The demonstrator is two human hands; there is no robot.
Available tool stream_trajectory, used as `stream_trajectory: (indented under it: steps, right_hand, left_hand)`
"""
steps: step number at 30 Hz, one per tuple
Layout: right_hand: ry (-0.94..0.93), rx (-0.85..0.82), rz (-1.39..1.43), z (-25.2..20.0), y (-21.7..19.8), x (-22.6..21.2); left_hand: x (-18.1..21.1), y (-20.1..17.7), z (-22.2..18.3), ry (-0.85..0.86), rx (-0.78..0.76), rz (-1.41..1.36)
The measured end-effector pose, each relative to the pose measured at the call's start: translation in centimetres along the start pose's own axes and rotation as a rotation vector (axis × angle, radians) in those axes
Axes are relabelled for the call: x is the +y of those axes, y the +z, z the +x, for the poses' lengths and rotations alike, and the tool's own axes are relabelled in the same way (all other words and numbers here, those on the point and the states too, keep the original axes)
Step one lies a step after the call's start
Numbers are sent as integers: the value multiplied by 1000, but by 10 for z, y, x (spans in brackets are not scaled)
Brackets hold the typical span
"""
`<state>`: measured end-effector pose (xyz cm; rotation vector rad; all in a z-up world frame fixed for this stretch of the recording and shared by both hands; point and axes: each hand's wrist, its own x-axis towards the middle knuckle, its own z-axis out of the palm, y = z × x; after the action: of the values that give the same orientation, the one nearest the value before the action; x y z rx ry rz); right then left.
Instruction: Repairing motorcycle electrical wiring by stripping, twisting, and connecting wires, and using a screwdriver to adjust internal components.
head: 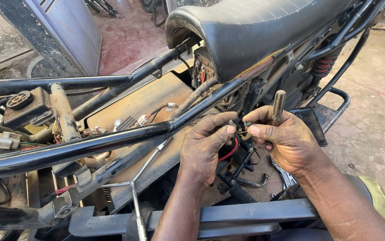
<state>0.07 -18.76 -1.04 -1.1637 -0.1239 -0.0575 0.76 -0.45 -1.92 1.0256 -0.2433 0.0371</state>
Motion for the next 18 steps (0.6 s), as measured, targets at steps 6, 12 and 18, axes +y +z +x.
stream_trajectory:
  steps: [6, 12, 18]
  right_hand:
    - [-51, -22, -83, -4, 11, -6]
    - [-171, -16, -287, 0, 12, -2]
    - [-192, -17, -434, 3, 12, 4]
  left_hand:
    - [-9, -1, 1, 12, 35, 26]
    - [-7, -3, 3, 4, 72, 216]
    - [28, 12, -6, 18, 86, 561]
